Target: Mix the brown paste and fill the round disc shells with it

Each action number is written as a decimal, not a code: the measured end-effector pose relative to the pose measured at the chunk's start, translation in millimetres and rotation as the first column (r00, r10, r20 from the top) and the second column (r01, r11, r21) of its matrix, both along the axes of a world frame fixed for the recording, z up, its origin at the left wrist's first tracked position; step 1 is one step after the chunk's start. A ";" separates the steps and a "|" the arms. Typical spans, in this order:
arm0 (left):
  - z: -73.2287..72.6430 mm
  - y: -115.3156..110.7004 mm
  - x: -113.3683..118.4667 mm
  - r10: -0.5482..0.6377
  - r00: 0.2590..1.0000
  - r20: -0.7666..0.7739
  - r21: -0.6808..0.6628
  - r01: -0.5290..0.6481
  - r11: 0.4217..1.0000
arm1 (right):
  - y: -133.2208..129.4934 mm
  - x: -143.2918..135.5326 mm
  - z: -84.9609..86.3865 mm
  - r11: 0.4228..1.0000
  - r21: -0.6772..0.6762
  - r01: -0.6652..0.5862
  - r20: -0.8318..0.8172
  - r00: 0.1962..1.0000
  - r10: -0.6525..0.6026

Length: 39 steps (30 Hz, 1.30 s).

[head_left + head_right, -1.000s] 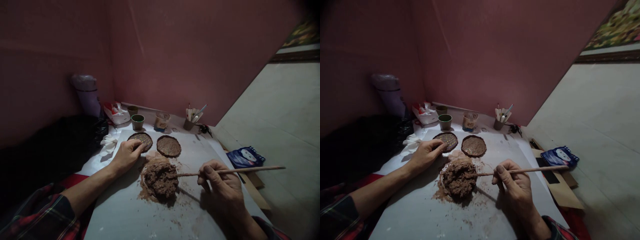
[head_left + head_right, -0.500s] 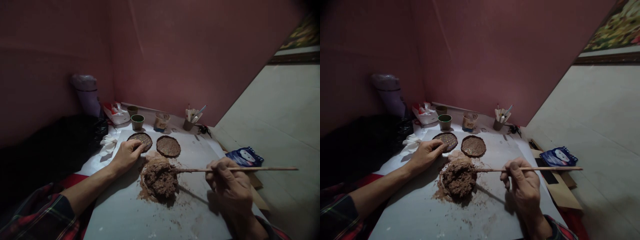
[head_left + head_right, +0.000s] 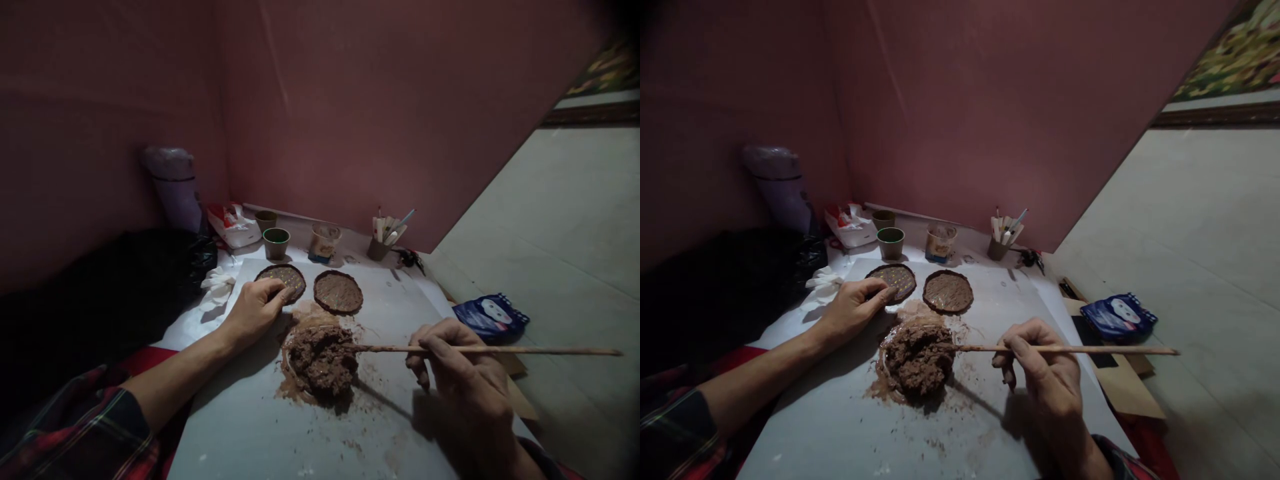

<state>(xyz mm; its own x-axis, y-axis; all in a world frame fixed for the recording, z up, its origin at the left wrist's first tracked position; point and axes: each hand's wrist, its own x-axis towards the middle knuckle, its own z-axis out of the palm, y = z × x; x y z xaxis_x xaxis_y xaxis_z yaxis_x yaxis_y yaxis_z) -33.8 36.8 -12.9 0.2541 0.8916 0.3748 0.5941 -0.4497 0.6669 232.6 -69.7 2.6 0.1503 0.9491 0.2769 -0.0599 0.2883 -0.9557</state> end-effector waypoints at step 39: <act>0.1 0.0 0.5 -0.003 1.000 -0.002 0.020 0.003 1.000 | -10.1 -34.3 -6.1 1.000 0.002 -0.012 -0.026 1.000 0.012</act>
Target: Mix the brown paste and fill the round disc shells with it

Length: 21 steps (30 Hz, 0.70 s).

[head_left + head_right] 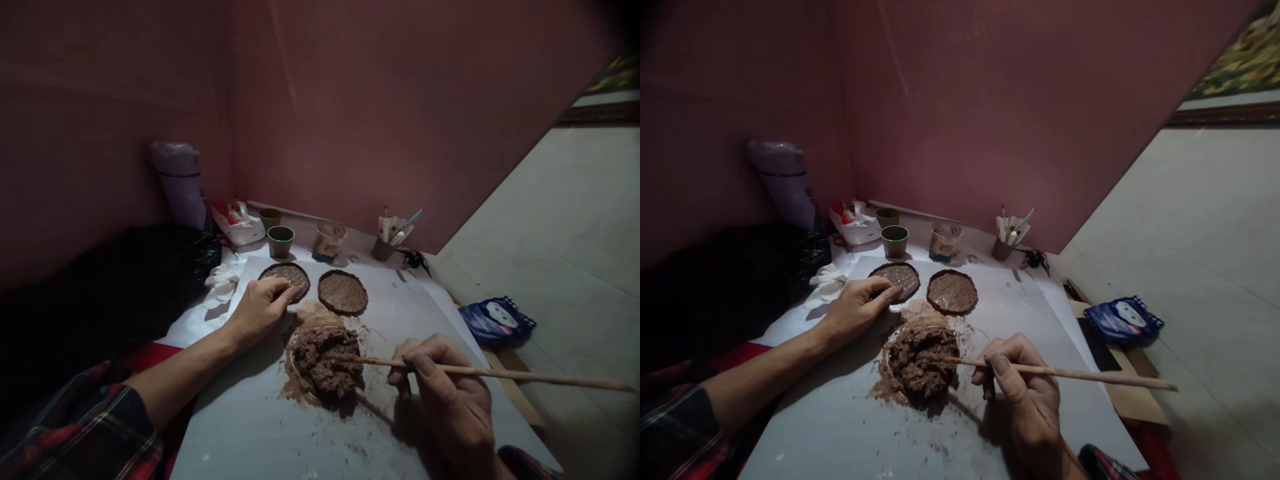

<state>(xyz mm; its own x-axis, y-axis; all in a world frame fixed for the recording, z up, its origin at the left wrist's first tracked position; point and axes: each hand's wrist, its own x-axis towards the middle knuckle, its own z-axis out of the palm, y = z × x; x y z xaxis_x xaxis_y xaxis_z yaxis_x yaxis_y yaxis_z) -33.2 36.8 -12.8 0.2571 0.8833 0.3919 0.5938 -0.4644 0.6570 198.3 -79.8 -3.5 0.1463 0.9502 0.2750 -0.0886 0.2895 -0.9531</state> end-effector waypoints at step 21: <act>-1.2 0.8 -0.2 -0.010 1.000 -0.012 0.008 0.010 1.000 | 0.3 0.2 0.0 0.999 0.027 -0.033 0.030 0.999 0.032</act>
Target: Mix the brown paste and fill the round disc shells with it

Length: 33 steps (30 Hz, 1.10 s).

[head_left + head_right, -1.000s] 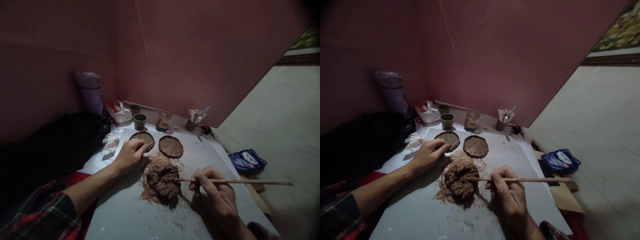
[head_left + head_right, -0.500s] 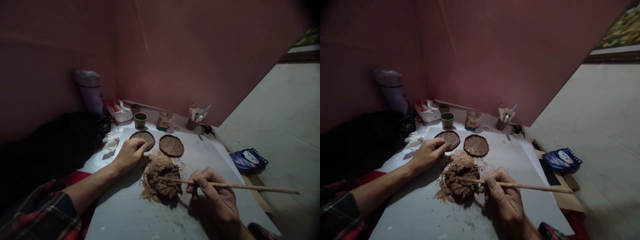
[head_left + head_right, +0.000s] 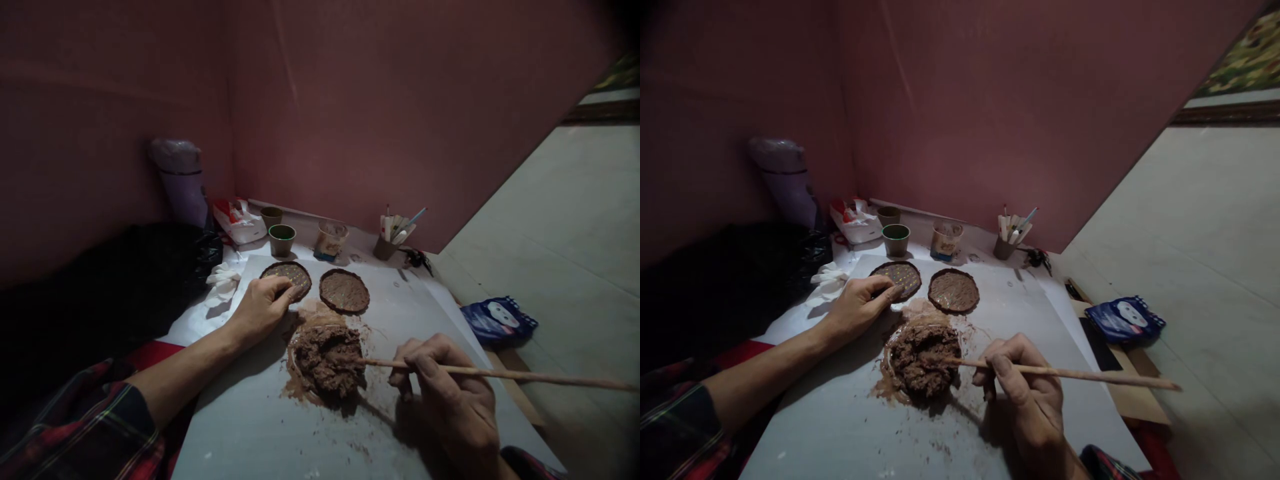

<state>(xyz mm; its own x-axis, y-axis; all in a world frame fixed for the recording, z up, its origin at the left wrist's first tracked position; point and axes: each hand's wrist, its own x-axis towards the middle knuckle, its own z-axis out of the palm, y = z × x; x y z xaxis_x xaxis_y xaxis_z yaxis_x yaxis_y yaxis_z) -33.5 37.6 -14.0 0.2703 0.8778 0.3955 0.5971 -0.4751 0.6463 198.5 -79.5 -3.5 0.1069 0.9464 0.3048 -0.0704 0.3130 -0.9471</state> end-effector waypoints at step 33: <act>-0.9 -0.2 0.2 -0.012 1.000 0.011 0.001 0.012 1.000 | 4.5 5.6 -1.0 0.981 -0.152 -0.122 -0.141 0.985 0.100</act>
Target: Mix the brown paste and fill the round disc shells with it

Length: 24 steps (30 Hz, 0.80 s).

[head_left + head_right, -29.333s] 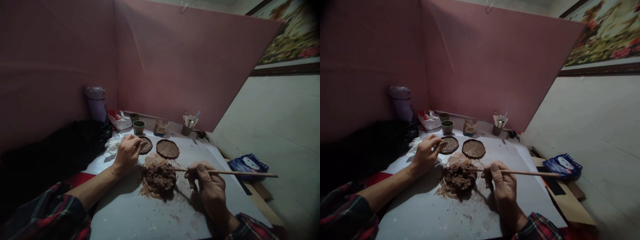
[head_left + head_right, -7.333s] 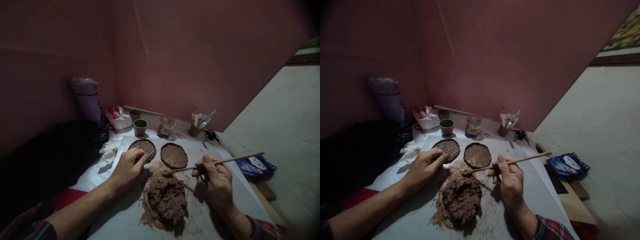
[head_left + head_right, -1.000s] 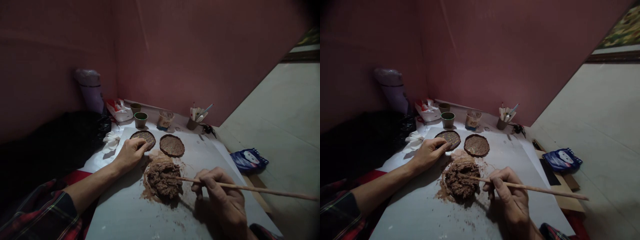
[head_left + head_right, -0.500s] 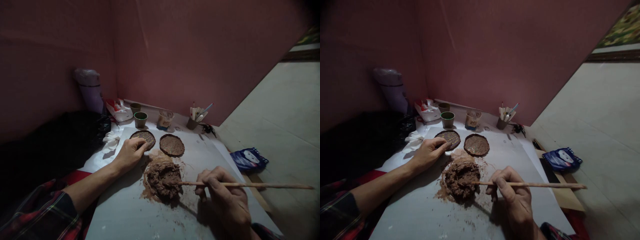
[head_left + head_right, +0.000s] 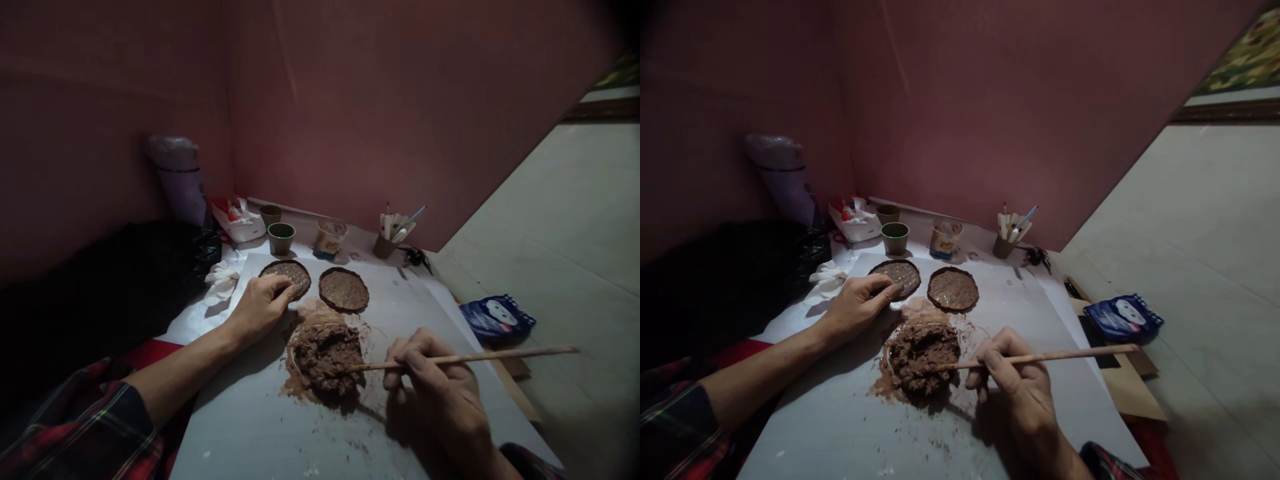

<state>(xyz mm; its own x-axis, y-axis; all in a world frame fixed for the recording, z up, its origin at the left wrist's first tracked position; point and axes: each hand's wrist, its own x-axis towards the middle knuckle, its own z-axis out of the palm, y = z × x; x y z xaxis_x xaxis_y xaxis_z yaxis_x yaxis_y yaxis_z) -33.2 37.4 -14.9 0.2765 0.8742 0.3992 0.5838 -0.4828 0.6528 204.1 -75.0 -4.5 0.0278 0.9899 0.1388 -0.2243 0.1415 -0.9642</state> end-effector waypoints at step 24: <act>0.1 -0.6 -0.2 -0.005 1.000 0.018 -0.009 0.005 1.000 | 5.6 10.3 1.3 0.989 0.024 0.148 0.106 0.983 -0.149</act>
<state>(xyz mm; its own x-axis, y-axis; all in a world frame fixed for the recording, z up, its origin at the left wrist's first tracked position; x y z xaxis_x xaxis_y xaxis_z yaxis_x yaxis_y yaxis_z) -33.4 36.8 -14.8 0.2737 0.8764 0.3962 0.5696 -0.4796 0.6675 214.4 -69.4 -3.2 0.1584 0.9736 0.1642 -0.0956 0.1806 -0.9789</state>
